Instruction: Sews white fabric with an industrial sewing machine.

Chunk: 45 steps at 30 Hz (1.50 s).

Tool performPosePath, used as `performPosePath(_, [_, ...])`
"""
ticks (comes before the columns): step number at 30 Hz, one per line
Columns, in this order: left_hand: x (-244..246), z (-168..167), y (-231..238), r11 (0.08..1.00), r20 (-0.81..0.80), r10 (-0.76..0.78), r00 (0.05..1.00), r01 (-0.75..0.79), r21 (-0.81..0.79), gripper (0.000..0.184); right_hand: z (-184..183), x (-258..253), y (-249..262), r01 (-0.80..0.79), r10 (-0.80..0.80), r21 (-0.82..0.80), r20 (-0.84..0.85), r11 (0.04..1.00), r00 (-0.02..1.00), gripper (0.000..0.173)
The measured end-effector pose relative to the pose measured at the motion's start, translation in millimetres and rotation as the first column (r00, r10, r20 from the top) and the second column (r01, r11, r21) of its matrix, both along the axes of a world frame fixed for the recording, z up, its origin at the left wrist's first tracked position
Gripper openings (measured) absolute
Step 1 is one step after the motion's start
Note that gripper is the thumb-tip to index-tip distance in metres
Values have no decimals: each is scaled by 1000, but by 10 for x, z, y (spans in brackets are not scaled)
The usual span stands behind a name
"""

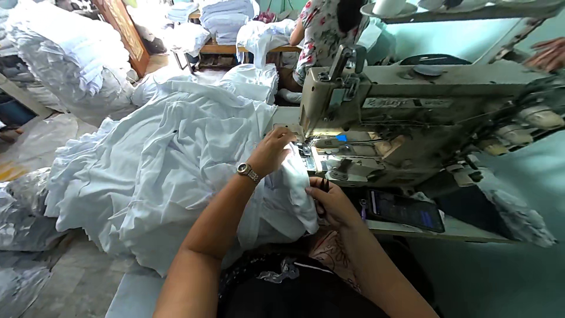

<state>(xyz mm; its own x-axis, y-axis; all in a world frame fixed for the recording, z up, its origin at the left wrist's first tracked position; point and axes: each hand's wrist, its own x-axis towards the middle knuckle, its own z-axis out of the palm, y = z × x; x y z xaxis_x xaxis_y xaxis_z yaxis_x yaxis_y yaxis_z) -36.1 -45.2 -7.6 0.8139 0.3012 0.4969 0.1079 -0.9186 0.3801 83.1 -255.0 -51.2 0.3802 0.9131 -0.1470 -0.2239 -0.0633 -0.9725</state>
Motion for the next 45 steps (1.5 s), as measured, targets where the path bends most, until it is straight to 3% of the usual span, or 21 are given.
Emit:
performPosePath(2, [-6,-49,-102,996,-31,82,996,-83,-31,40,-53,71,0,7,-7,-12,-9,1000,1000,23])
performPosePath(6, [-265,-59,-513,973,88,230,969,-232,11,15,-50,132,-18,-27,27,10,8,1000,1000,22])
performPosePath(12, [-350,-267,-983,964,88,265,960,-262,-41,15,-74,117,85,-16,12,56,72,998,997,21])
performPosePath(29, [-211,-434,-1081,926,-27,376,926,-376,-17,14,-154,-43,42,16,-20,63,62,998,998,16])
performPosePath(34, [-420,-288,-909,911,111,412,905,-410,-42,12,-147,-24,35,4,-6,34,53,999,999,17])
performPosePath(39, [-780,-56,-631,810,241,581,778,-583,-71,10,-147,-3,33,6,-7,22,41,1000,999,17])
performPosePath(45, [-622,-190,-1028,926,133,363,923,-340,-167,12,-139,-25,47,-8,6,38,53,999,999,22])
